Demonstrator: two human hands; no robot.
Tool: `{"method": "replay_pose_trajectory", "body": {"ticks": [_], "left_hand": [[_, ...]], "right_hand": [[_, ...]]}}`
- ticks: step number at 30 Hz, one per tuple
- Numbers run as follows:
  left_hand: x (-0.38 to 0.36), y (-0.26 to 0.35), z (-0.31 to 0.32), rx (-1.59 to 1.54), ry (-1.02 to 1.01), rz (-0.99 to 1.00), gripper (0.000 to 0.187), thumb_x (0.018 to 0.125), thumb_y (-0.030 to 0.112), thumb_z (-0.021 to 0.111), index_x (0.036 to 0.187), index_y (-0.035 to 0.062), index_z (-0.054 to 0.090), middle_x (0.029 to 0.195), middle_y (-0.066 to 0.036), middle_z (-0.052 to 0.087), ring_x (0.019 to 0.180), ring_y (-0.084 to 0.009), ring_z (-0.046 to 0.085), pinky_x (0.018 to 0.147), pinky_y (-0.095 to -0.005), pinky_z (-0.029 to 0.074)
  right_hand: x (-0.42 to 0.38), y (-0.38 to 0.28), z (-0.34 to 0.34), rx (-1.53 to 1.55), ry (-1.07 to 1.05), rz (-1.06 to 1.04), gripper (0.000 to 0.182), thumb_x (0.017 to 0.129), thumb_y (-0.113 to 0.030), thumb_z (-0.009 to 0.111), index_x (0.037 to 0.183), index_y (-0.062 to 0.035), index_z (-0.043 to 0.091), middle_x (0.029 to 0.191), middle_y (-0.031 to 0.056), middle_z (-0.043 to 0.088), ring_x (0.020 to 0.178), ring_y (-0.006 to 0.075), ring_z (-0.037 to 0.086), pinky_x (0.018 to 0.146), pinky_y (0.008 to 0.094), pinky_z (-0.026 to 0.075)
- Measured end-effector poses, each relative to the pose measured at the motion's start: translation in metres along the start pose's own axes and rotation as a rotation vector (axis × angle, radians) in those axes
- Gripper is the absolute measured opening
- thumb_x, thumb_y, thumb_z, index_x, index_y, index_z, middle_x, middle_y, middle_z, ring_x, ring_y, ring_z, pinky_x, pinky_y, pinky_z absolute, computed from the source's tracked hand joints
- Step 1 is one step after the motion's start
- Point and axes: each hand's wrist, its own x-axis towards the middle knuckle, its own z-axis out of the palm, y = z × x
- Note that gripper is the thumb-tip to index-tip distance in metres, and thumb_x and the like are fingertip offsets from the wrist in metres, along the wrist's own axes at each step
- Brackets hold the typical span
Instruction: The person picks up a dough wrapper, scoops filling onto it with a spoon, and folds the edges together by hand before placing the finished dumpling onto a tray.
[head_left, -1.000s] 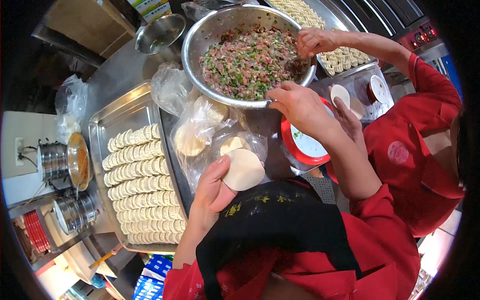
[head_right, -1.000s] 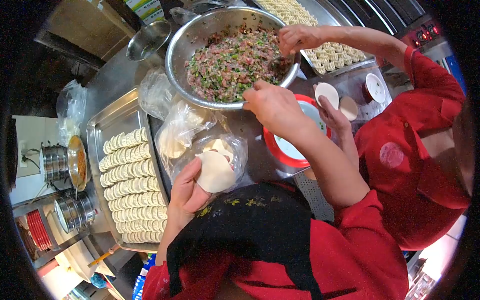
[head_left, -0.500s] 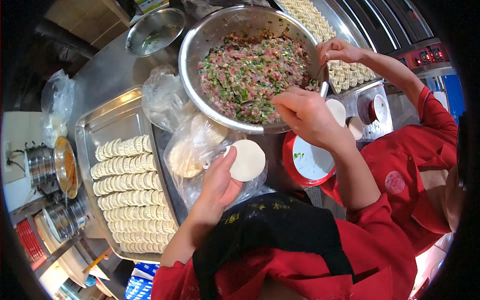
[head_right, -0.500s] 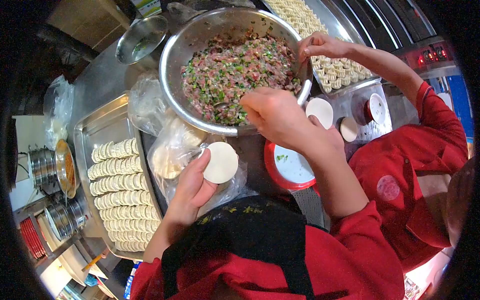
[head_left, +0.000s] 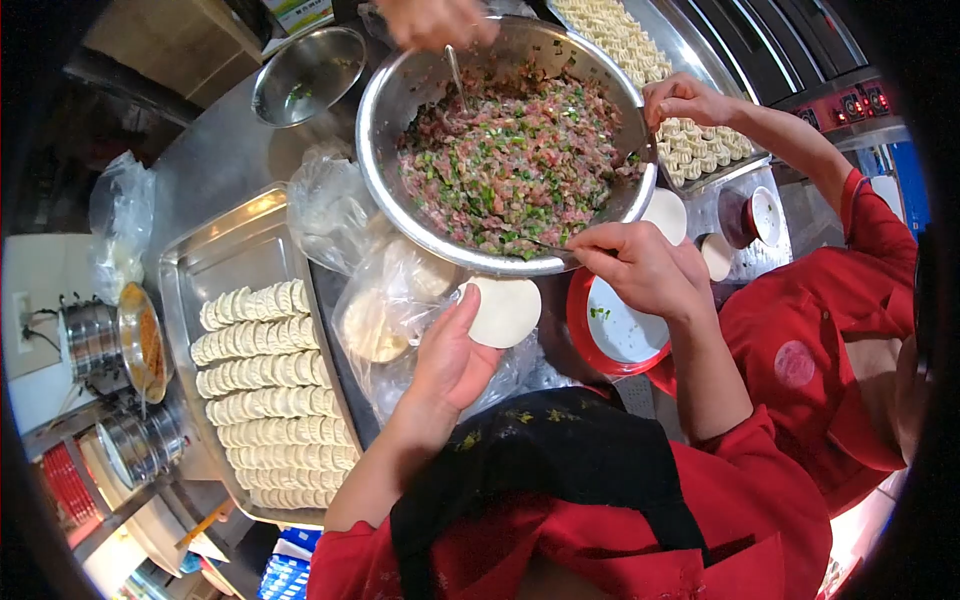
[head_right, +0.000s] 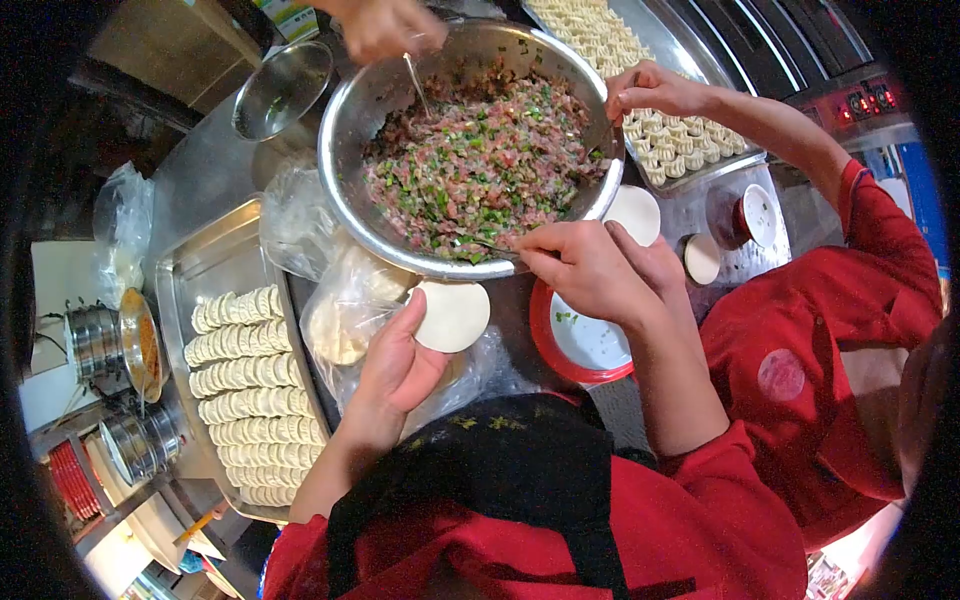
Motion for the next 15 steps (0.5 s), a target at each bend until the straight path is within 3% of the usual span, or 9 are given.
{"method": "replay_pose_trajectory", "body": {"ticks": [3,5,8,11,13,15], "left_hand": [[-0.004,0.002,0.003,0.022,-0.01,0.007,0.041,0.1,0.025,0.045,0.129,-0.0036,0.044,0.128,-0.016,0.054,0.116,-0.0282,0.055,0.101,-0.0426,0.044],[-0.007,0.001,0.003,0.038,-0.008,0.011,0.041,0.1,0.025,0.044,0.129,-0.0037,0.044,0.128,-0.016,0.054,0.116,-0.0282,0.055,0.101,-0.0424,0.044],[-0.012,0.0,0.0,0.086,-0.014,0.011,0.042,0.101,0.027,0.04,0.131,-0.0024,0.043,0.13,-0.016,0.053,0.119,-0.0286,0.053,0.103,-0.043,0.042],[-0.024,0.002,0.005,0.1,-0.032,0.03,0.044,0.102,0.031,0.035,0.132,-0.001,0.042,0.133,-0.015,0.051,0.122,-0.0291,0.05,0.105,-0.0439,0.04],[-0.031,0.003,0.007,0.078,-0.048,0.062,0.045,0.102,0.032,0.034,0.132,-0.0009,0.042,0.133,-0.015,0.051,0.123,-0.0292,0.05,0.106,-0.044,0.039],[-0.033,0.004,0.009,-0.102,-0.187,0.086,0.047,0.102,0.034,0.031,0.132,-0.0006,0.042,0.134,-0.015,0.05,0.124,-0.0295,0.049,0.107,-0.0444,0.037]], "right_hand": [[-0.001,0.009,0.001,0.102,0.066,0.055,0.017,0.088,-0.009,0.057,0.093,0.0059,0.064,0.064,0.0057,0.058,0.055,0.0133,0.052,0.051,0.0329,0.043],[0.0,0.0,-0.003,0.521,0.047,0.536,0.015,0.087,-0.007,0.059,0.089,0.0073,0.065,0.061,0.0027,0.055,0.045,0.0096,0.046,0.04,0.0272,0.037],[-0.004,-0.012,-0.002,0.73,0.148,0.528,0.013,0.085,-0.006,0.062,0.089,0.0058,0.065,0.056,0.0023,0.052,0.04,0.0067,0.041,0.035,0.024,0.029],[-0.017,-0.032,-0.006,0.78,0.103,0.439,0.015,0.086,-0.007,0.062,0.092,0.0063,0.064,0.055,0.0007,0.051,0.041,0.0067,0.042,0.036,0.0229,0.03],[-0.029,-0.048,-0.001,0.713,0.121,0.375,0.015,0.086,-0.008,0.062,0.092,0.0061,0.065,0.056,0.0007,0.052,0.041,0.0061,0.043,0.036,0.0225,0.03],[-0.045,-0.061,0.008,0.599,0.148,0.28,0.016,0.087,-0.009,0.062,0.093,0.0051,0.066,0.059,0.0006,0.054,0.044,0.005,0.045,0.039,0.0201,0.031]]}}
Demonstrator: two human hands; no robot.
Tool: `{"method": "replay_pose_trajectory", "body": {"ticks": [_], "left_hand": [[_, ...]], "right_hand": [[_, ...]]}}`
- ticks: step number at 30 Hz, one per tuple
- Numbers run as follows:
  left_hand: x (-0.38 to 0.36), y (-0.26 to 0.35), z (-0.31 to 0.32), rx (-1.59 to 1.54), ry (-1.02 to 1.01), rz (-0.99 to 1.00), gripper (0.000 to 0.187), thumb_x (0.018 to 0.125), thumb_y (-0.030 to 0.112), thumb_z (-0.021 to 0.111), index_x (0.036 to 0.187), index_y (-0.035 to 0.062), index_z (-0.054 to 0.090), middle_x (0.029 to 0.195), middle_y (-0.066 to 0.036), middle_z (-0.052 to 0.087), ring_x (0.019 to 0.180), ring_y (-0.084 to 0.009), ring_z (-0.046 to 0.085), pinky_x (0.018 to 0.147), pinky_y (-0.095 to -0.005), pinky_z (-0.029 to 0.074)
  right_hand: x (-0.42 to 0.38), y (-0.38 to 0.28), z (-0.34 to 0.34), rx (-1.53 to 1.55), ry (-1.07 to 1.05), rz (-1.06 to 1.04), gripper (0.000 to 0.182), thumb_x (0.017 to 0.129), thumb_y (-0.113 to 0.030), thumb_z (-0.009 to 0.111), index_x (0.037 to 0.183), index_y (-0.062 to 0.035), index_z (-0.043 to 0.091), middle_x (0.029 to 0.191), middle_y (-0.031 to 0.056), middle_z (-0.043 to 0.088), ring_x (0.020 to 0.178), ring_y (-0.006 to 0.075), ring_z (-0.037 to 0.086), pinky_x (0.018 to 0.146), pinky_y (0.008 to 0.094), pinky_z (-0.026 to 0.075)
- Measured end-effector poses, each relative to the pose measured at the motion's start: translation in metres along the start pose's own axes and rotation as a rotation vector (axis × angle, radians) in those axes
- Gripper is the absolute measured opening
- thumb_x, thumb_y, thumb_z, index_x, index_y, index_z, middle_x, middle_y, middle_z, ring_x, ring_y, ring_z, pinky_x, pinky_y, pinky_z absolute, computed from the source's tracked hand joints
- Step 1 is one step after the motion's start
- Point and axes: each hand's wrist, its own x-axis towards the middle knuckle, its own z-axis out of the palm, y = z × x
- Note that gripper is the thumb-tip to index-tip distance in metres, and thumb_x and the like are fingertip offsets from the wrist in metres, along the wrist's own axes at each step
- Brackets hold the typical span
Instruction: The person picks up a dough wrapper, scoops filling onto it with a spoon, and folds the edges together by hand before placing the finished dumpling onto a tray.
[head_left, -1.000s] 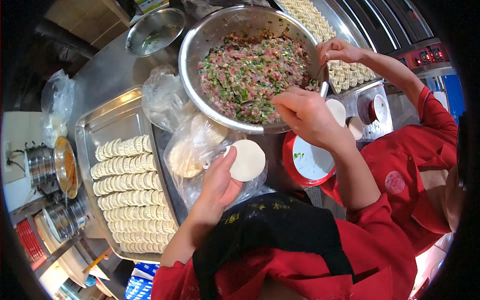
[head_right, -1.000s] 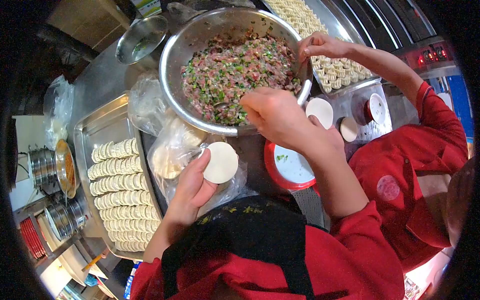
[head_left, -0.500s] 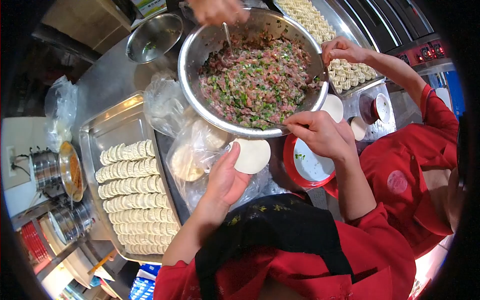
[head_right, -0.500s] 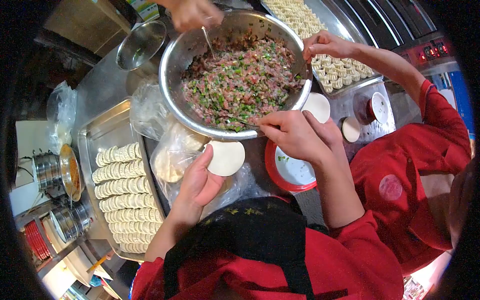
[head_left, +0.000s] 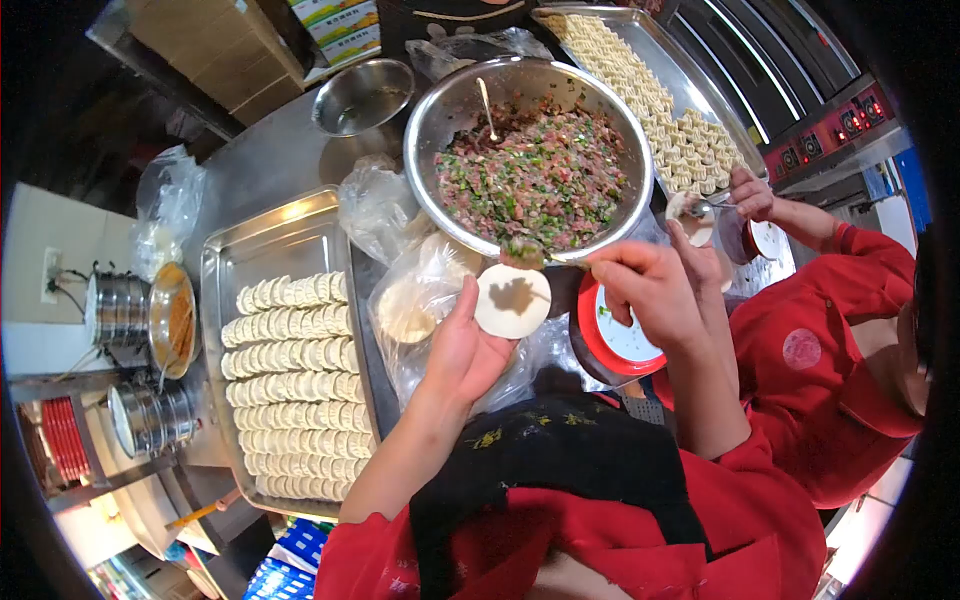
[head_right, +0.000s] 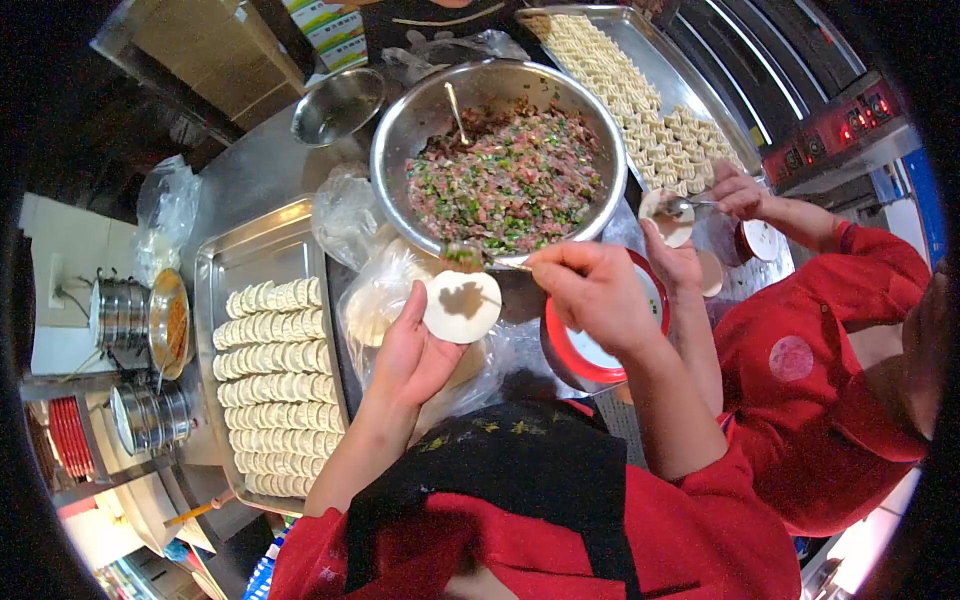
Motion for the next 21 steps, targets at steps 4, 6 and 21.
{"method": "replay_pose_trajectory", "body": {"ticks": [4,6,21], "left_hand": [[-0.006,-0.003,0.003,-0.071,-0.105,-0.029,0.05,0.103,0.037,0.028,0.132,-0.0013,0.042,0.134,-0.016,0.05,0.125,-0.0295,0.047,0.109,-0.0438,0.035],[-0.011,-0.004,-0.005,-0.133,-0.234,-0.065,0.05,0.103,0.037,0.028,0.132,-0.0015,0.042,0.133,-0.016,0.05,0.125,-0.0293,0.047,0.109,-0.0436,0.035],[-0.039,-0.029,-0.007,-0.154,-0.28,-0.08,0.049,0.103,0.038,0.027,0.132,-0.0002,0.04,0.132,-0.016,0.05,0.123,-0.0301,0.048,0.106,-0.0449,0.038]], "right_hand": [[-0.028,0.027,0.02,-0.501,0.078,-0.649,0.016,0.081,-0.001,0.063,0.096,0.0,0.067,0.072,0.0101,0.06,0.065,0.0179,0.058,0.058,0.0321,0.046],[-0.044,0.038,0.025,-0.646,0.057,-0.788,0.022,0.076,0.003,0.064,0.097,-0.0006,0.066,0.069,0.0119,0.054,0.061,0.0249,0.056,0.054,0.0341,0.045],[-0.09,0.064,0.018,-0.655,0.117,-0.826,0.025,0.076,0.004,0.064,0.1,-0.0009,0.062,0.071,0.0123,0.053,0.058,0.0266,0.054,0.051,0.0361,0.042]]}}
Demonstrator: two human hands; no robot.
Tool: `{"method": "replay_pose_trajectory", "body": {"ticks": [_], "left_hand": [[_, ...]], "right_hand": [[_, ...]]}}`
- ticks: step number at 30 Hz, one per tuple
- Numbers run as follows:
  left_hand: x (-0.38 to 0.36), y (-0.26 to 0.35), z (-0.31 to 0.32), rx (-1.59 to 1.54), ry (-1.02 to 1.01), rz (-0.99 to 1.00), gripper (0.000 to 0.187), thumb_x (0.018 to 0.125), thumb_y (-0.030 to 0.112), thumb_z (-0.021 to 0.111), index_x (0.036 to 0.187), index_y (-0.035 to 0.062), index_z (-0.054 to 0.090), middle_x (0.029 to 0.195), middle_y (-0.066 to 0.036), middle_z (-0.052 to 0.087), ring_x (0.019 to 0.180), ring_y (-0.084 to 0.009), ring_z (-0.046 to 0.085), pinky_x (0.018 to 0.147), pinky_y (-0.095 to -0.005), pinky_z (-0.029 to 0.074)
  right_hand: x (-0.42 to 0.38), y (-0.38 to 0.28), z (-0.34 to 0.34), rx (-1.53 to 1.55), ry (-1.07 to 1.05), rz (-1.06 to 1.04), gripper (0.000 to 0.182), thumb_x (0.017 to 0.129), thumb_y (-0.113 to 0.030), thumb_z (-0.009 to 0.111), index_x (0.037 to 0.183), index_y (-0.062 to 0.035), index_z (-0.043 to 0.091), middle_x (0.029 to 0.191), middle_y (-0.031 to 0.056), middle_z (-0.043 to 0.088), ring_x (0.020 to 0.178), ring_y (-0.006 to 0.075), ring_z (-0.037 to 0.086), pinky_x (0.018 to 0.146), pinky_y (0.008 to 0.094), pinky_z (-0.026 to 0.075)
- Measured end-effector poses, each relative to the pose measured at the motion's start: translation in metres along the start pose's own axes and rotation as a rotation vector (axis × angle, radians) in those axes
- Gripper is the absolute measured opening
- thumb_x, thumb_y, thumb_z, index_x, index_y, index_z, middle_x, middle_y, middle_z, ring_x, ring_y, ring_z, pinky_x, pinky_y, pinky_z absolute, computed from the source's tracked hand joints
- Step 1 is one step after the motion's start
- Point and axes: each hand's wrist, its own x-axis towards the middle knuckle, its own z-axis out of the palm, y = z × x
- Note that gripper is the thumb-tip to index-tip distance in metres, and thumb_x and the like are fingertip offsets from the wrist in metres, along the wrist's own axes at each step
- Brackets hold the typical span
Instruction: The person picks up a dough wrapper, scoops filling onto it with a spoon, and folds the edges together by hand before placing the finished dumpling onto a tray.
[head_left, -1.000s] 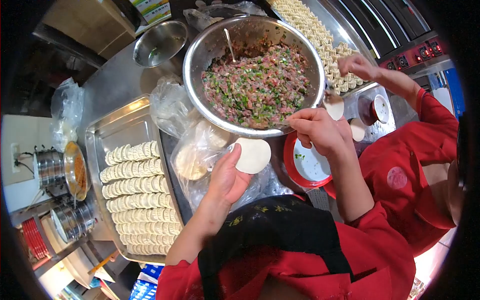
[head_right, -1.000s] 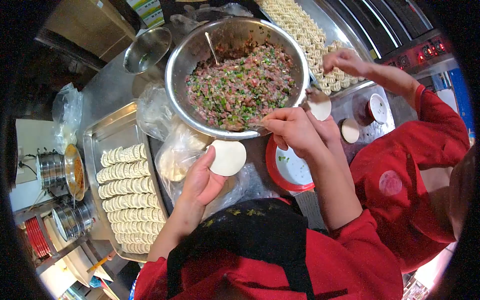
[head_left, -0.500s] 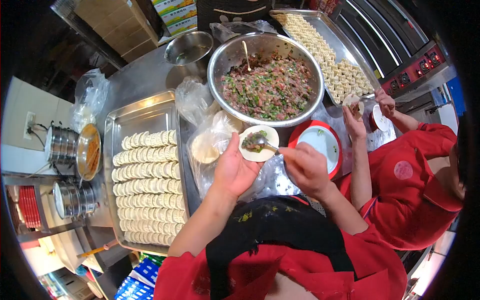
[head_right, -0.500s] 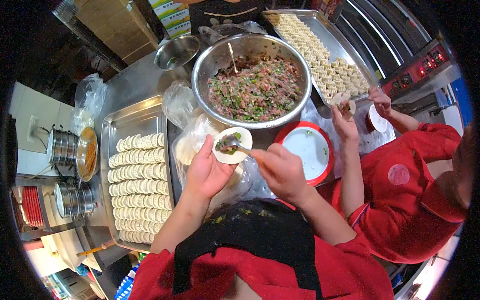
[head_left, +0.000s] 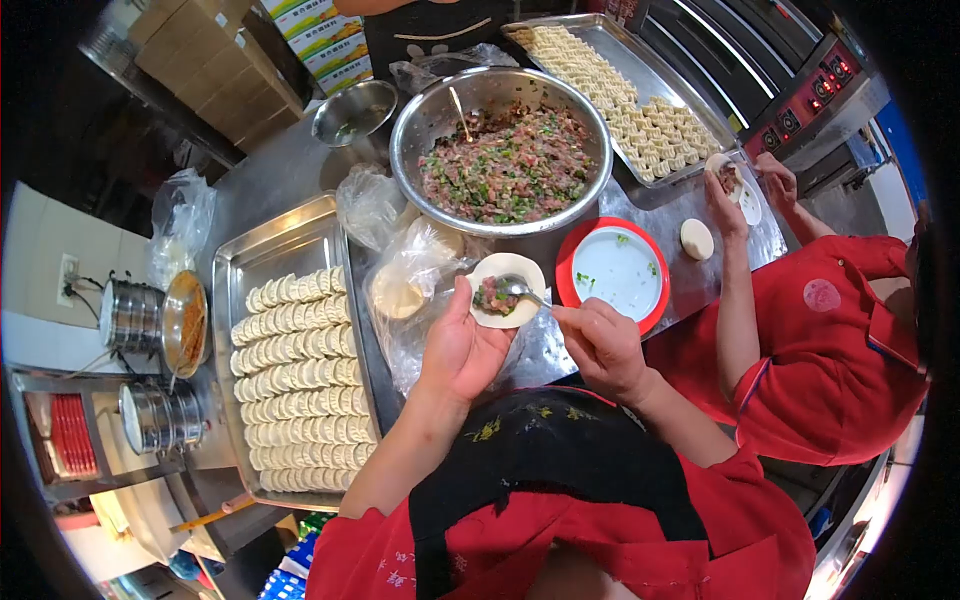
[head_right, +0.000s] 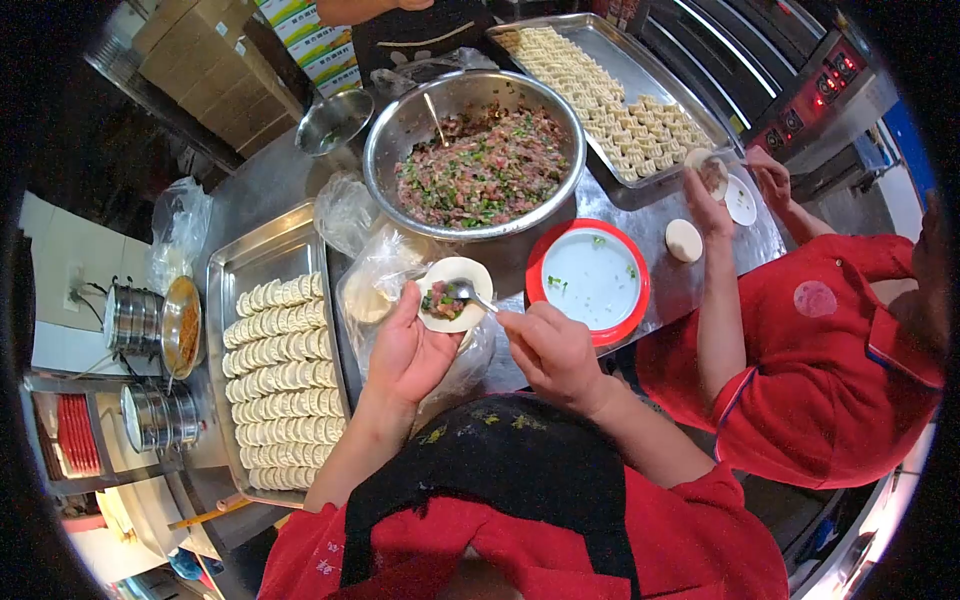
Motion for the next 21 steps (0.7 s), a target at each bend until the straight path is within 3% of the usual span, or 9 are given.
{"method": "replay_pose_trajectory", "body": {"ticks": [3,8,11,14,16,21], "left_hand": [[-0.001,-0.003,-0.001,0.053,-0.033,-0.051,0.049,0.103,0.037,0.027,0.131,-0.0004,0.041,0.132,-0.016,0.05,0.122,-0.0295,0.049,0.107,-0.0444,0.037],[0.001,-0.013,0.015,0.224,0.234,-0.082,0.049,0.103,0.037,0.027,0.131,-0.0011,0.041,0.132,-0.016,0.05,0.123,-0.0286,0.048,0.107,-0.044,0.037],[0.0,-0.019,0.016,0.207,0.258,-0.145,0.049,0.103,0.036,0.028,0.132,-0.0011,0.041,0.133,-0.016,0.05,0.124,-0.0286,0.048,0.108,-0.044,0.036],[0.001,-0.027,0.01,0.167,0.239,-0.172,0.047,0.103,0.034,0.028,0.132,-0.001,0.04,0.133,-0.015,0.049,0.125,-0.0284,0.047,0.108,-0.0439,0.036],[0.003,-0.03,0.006,0.16,0.252,-0.187,0.047,0.103,0.033,0.029,0.133,-0.0011,0.04,0.133,-0.016,0.049,0.125,-0.0285,0.047,0.109,-0.0439,0.035],[0.009,-0.036,-0.009,-0.006,0.18,-0.199,0.046,0.103,0.031,0.03,0.133,-0.0016,0.04,0.135,-0.016,0.048,0.127,-0.0294,0.045,0.11,-0.0442,0.034]], "right_hand": [[-0.006,-0.002,-0.005,0.019,0.052,-0.01,0.028,0.074,0.003,0.065,0.101,-0.0009,0.062,0.07,0.0116,0.052,0.059,0.0262,0.056,0.051,0.0352,0.044],[-0.008,-0.002,-0.012,0.02,0.027,-0.099,0.031,0.072,0.003,0.066,0.102,-0.0027,0.062,0.073,0.0103,0.053,0.059,0.0261,0.056,0.05,0.0354,0.044],[-0.017,0.009,-0.02,-0.056,-0.029,-0.179,0.032,0.072,0.003,0.067,0.103,-0.0038,0.062,0.073,0.0099,0.053,0.06,0.0259,0.056,0.05,0.0354,0.044],[-0.026,0.012,-0.031,-0.109,-0.09,-0.106,0.031,0.073,0.002,0.066,0.103,-0.0039,0.062,0.073,0.0097,0.053,0.061,0.0259,0.056,0.05,0.035,0.044],[-0.031,0.007,-0.03,0.076,0.021,-0.001,0.029,0.075,0.0,0.065,0.104,-0.0035,0.061,0.073,0.01,0.052,0.06,0.0257,0.055,0.051,0.0349,0.044],[-0.046,0.007,-0.025,0.107,0.087,0.187,0.02,0.082,-0.001,0.062,0.101,-0.0006,0.063,0.077,0.0111,0.058,0.065,0.0215,0.059,0.059,0.03,0.047]]}}
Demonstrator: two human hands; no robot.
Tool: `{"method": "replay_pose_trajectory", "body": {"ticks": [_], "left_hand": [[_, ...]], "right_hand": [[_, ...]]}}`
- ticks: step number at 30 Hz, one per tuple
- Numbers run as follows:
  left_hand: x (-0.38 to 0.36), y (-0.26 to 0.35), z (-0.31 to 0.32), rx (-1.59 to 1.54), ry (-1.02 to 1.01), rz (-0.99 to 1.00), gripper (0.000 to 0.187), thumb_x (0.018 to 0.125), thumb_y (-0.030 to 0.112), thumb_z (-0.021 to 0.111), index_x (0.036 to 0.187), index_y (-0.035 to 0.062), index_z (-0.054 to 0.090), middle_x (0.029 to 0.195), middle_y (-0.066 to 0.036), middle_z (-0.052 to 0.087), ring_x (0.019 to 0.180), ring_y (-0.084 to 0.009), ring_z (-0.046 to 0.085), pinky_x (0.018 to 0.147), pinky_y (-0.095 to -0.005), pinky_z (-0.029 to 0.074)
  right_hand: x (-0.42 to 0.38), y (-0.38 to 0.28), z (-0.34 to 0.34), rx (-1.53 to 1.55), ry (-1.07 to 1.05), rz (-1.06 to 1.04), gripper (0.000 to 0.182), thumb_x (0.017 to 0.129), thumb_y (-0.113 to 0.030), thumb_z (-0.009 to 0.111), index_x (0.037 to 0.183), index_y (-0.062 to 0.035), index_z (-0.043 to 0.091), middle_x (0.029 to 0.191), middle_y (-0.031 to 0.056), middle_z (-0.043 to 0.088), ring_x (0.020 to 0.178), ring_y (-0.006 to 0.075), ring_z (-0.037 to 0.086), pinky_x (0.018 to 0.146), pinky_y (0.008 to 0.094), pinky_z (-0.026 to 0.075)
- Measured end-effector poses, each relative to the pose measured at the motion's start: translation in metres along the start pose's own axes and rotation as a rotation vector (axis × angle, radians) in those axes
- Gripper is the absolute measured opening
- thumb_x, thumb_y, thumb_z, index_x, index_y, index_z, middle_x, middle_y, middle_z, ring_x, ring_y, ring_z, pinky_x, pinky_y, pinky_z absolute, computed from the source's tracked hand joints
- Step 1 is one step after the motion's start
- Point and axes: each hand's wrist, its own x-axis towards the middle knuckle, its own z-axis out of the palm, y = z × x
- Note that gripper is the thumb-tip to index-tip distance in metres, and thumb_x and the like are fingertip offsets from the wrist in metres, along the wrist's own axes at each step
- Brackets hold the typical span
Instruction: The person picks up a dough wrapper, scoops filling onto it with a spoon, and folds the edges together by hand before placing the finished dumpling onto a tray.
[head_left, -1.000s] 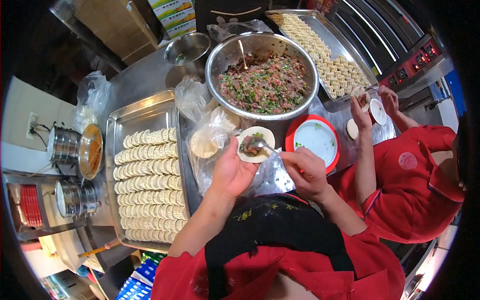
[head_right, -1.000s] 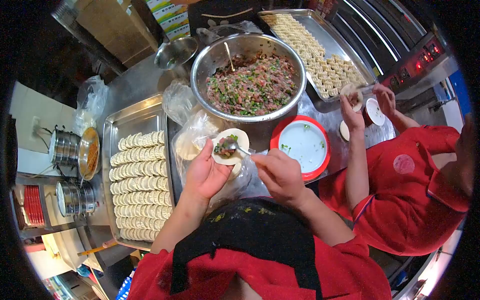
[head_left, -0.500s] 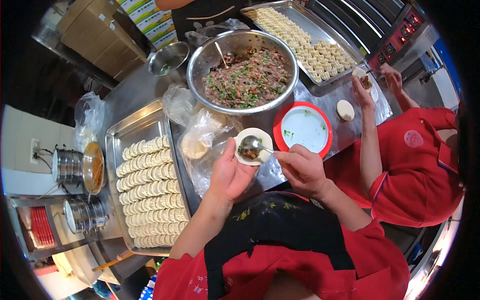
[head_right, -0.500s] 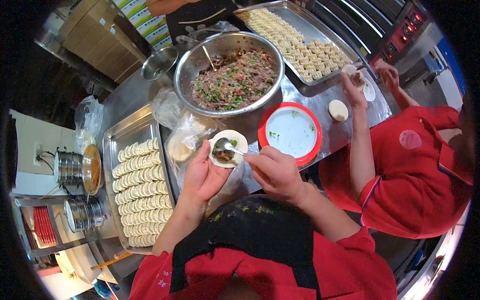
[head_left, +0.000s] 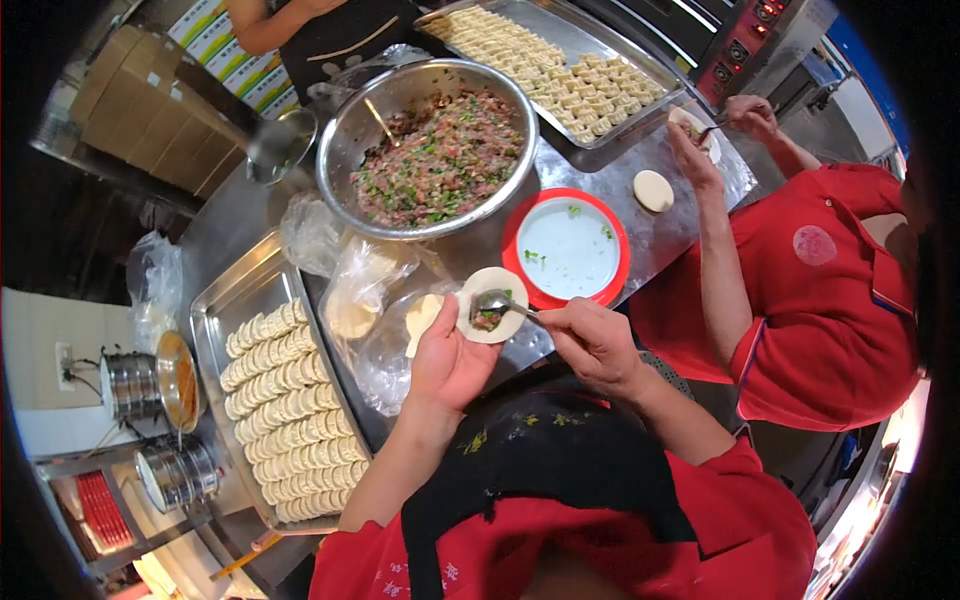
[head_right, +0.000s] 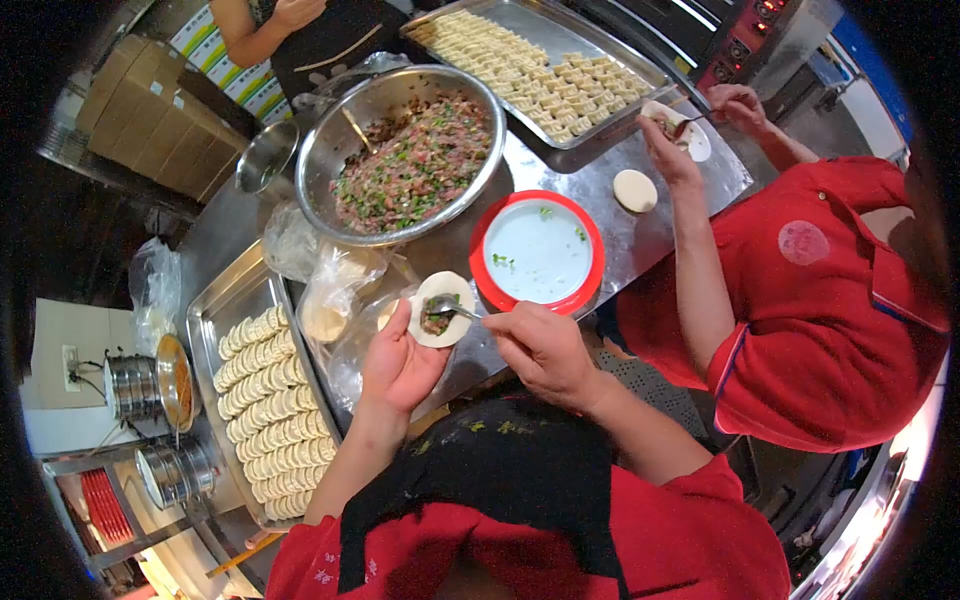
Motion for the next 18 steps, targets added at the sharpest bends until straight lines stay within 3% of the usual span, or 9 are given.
{"method": "replay_pose_trajectory", "body": {"ticks": [1,3,5,6,8,9,11,16,18], "left_hand": [[0.001,0.0,-0.003,-0.003,-0.005,-0.01,0.046,0.103,0.031,0.03,0.133,-0.0016,0.04,0.135,-0.016,0.048,0.127,-0.0294,0.045,0.11,-0.0442,0.034],[0.003,0.002,-0.011,-0.056,-0.02,0.012,0.046,0.103,0.031,0.029,0.133,-0.0016,0.04,0.135,-0.017,0.048,0.128,-0.0309,0.044,0.111,-0.0451,0.032],[0.002,0.002,-0.013,-0.038,-0.014,0.041,0.047,0.103,0.033,0.029,0.133,-0.0015,0.041,0.136,-0.017,0.048,0.128,-0.0307,0.044,0.11,-0.0453,0.033],[0.001,0.001,-0.011,-0.009,-0.002,0.069,0.047,0.103,0.033,0.03,0.133,-0.0011,0.041,0.136,-0.017,0.048,0.127,-0.0307,0.044,0.11,-0.0455,0.033],[0.001,0.002,-0.007,0.05,0.019,0.11,0.047,0.102,0.035,0.032,0.132,0.0003,0.043,0.135,-0.016,0.049,0.127,-0.0304,0.045,0.109,-0.0454,0.034],[0.001,0.002,-0.005,0.05,0.012,0.115,0.047,0.102,0.035,0.032,0.132,0.0003,0.043,0.135,-0.016,0.049,0.127,-0.0304,0.045,0.109,-0.0454,0.034],[0.002,0.003,-0.001,0.076,0.101,0.133,0.046,0.101,0.035,0.038,0.131,0.0013,0.044,0.134,-0.014,0.05,0.125,-0.029,0.047,0.108,-0.045,0.035],[-0.002,0.006,0.006,0.112,0.039,0.203,0.043,0.101,0.033,0.039,0.129,0.0016,0.045,0.132,-0.013,0.052,0.124,-0.0284,0.048,0.107,-0.0441,0.037],[-0.005,0.007,0.01,0.143,0.042,0.253,0.042,0.101,0.033,0.039,0.129,0.0024,0.046,0.131,-0.012,0.052,0.124,-0.0281,0.048,0.107,-0.0433,0.038]], "right_hand": [[-0.003,-0.001,-0.001,0.067,0.06,0.098,0.017,0.084,-0.002,0.061,0.101,0.0006,0.063,0.078,0.0106,0.06,0.068,0.0185,0.061,0.061,0.0281,0.048],[-0.014,0.009,-0.001,0.285,0.245,0.514,0.017,0.09,-0.008,0.057,0.103,0.0021,0.064,0.08,0.0051,0.064,0.072,0.0085,0.058,0.064,0.025,0.047],[-0.016,0.034,-0.007,0.095,0.339,0.58,0.018,0.088,-0.009,0.059,0.103,0.0003,0.065,0.082,0.0113,0.066,0.068,0.0152,0.062,0.064,0.0278,0.049],[-0.023,0.053,-0.007,0.091,0.343,0.576,0.018,0.088,-0.009,0.059,0.103,0.0003,0.065,0.082,0.0113,0.066,0.068,0.0152,0.062,0.064,0.0278,0.049],[-0.033,0.086,-0.006,-0.395,0.304,0.27,0.013,0.084,-0.009,0.06,0.094,-0.0021,0.065,0.078,0.0152,0.064,0.065,0.0263,0.064,0.06,0.0352,0.051],[-0.032,0.088,-0.007,-0.396,0.304,0.262,0.013,0.084,-0.009,0.06,0.094,-0.0021,0.065,0.078,0.0152,0.064,0.065,0.0263,0.064,0.06,0.0352,0.051],[-0.032,0.088,-0.006,-0.698,0.065,0.26,0.005,0.08,-0.009,0.06,0.081,-0.0043,0.061,0.072,0.0161,0.059,0.064,0.0345,0.061,0.056,0.0433,0.05],[-0.023,0.065,-0.015,-0.772,-0.046,0.18,0.008,0.076,-0.009,0.06,0.073,-0.0065,0.053,0.068,0.0121,0.055,0.061,0.0338,0.06,0.053,0.0441,0.049],[-0.01,0.045,-0.02,-0.591,0.077,0.17,0.005,0.079,-0.006,0.06,0.083,-0.0028,0.061,0.074,0.0146,0.062,0.067,0.0336,0.063,0.058,0.0405,0.051]]}}
